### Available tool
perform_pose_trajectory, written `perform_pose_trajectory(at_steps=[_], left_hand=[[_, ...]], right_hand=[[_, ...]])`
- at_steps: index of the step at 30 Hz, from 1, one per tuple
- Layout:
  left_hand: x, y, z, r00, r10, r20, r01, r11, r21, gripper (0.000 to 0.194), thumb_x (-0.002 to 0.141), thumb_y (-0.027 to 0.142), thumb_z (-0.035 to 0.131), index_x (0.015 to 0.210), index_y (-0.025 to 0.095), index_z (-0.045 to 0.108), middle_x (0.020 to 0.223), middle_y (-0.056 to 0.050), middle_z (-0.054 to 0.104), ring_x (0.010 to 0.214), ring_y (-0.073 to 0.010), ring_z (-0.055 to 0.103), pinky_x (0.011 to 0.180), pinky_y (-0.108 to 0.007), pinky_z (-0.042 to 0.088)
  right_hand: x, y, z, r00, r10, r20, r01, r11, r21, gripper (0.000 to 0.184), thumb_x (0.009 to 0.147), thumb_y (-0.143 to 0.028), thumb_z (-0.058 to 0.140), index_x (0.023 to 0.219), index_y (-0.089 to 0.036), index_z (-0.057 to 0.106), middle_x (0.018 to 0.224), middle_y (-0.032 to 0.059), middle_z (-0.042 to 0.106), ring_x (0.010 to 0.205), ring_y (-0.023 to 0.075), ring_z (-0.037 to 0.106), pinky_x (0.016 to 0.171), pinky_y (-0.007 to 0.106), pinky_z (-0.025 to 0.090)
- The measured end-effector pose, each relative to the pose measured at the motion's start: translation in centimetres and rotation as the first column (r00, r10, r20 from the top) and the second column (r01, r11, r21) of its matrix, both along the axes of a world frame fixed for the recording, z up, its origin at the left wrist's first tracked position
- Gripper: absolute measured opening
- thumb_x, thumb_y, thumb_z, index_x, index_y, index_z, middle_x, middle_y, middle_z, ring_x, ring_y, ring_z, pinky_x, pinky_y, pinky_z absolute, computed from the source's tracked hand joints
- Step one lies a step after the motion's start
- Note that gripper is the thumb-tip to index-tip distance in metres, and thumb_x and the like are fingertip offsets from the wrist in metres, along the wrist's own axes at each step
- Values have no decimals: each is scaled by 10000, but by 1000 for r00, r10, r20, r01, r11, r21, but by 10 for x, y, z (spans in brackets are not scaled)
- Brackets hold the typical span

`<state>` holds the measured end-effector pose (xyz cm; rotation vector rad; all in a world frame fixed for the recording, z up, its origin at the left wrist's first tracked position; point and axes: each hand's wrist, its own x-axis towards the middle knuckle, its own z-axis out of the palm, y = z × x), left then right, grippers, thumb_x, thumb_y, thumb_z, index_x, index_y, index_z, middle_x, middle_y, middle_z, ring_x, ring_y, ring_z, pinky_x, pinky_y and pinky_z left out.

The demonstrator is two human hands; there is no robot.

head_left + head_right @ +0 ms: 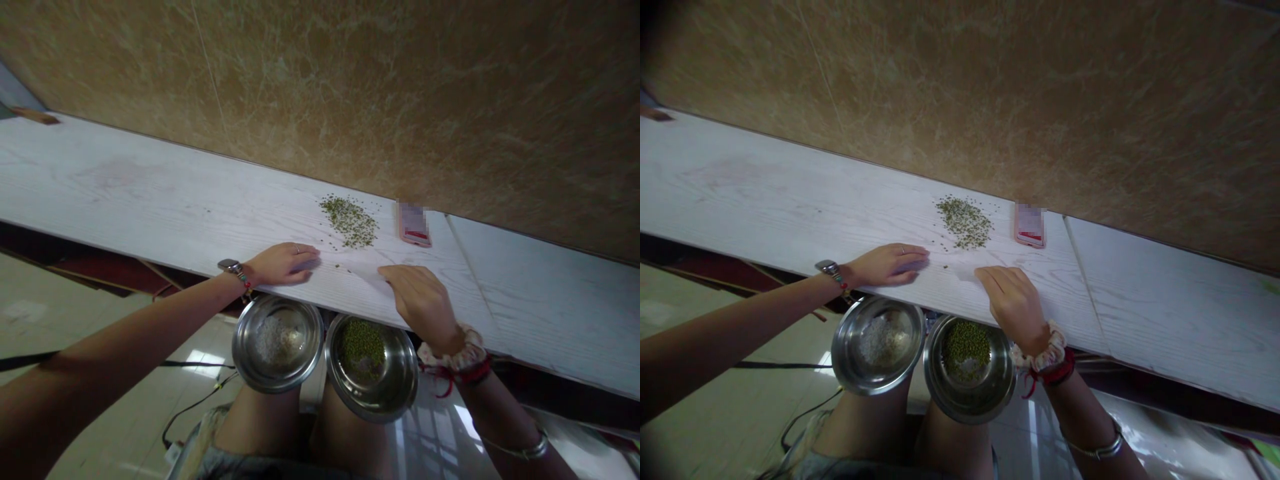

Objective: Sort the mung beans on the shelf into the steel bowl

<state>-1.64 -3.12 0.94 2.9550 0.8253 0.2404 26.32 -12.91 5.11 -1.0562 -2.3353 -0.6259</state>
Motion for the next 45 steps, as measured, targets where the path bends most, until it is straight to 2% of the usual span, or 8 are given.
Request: perform_pose_trajectory(at_steps=[4, 8, 11, 18, 27, 36, 41, 45], left_hand=[[0, 1, -1, 1000, -1, -10, 1, 1000, 10, 368, 903, 337, 428, 1203, 145, 519, 1313, -106, 516, 1142, -216, 524, 977, -331, 397], [0, 0, -1, 1000, 0, -8, 1, 1000, 16, 374, 903, 343, 429, 1212, 148, 512, 1319, -104, 513, 1144, -213, 523, 975, -327, 398], [0, 0, -1, 1000, 5, -2, -5, 1000, 13, 383, 900, 350, 436, 1216, 145, 509, 1316, -107, 515, 1137, -216, 527, 967, -328, 403], [-1, 2, -3, 1000, -3, 15, 3, 1000, 23, 350, 901, 358, 440, 1191, 178, 513, 1308, -86, 524, 1127, -205, 531, 952, -326, 413], [0, 1, -1, 1000, -14, 21, 14, 1000, 13, 348, 902, 335, 435, 1194, 164, 515, 1306, -102, 523, 1144, -214, 523, 964, -334, 405], [0, 2, -1, 1000, -5, 14, 5, 1000, 6, 362, 897, 341, 440, 1198, 154, 517, 1302, -109, 525, 1134, -221, 529, 953, -338, 414], [1, 2, -2, 999, -19, 33, 19, 1000, 6, 355, 900, 323, 433, 1190, 137, 520, 1283, -118, 539, 1145, -218, 523, 974, -329, 402], [1, 2, -2, 999, -16, 30, 16, 1000, 11, 348, 893, 324, 443, 1186, 150, 516, 1282, -110, 540, 1133, -218, 531, 962, -332, 411]], right_hand=[[-5, 1, 0, 1000, 7, 29, -7, 1000, -2, 299, 809, -1, 395, 949, -119, 631, 858, 78, 706, 789, 169, 626, 712, 309, 453], [-4, -6, 2, 999, 33, 17, -32, 999, -42, 312, 810, -5, 392, 964, -138, 628, 866, 67, 706, 808, 168, 623, 739, 318, 455], [-5, -7, 3, 999, 41, -12, -41, 999, -19, 316, 805, -1, 395, 984, -126, 624, 877, 76, 705, 833, 173, 623, 754, 319, 456], [-17, 4, 0, 1000, -20, 20, 20, 1000, -1, 321, 820, -17, 386, 985, -138, 633, 874, 78, 705, 807, 169, 624, 739, 321, 443], [-8, 11, -3, 996, -79, 44, 78, 997, 15, 284, 807, -10, 406, 951, -115, 627, 821, 82, 697, 763, 180, 603, 685, 311, 420], [-21, 11, -6, 997, -55, 47, 55, 998, 7, 282, 829, -23, 393, 952, -126, 625, 831, 75, 693, 746, 168, 585, 689, 306, 399], [-14, 21, -6, 992, -118, 54, 115, 992, 58, 252, 834, -36, 409, 944, -109, 624, 810, 82, 693, 739, 180, 589, 678, 308, 402], [-12, 15, -3, 996, -77, 44, 74, 995, 69, 241, 837, -34, 419, 956, -102, 618, 821, 77, 694, 765, 173, 594, 699, 295, 410]])
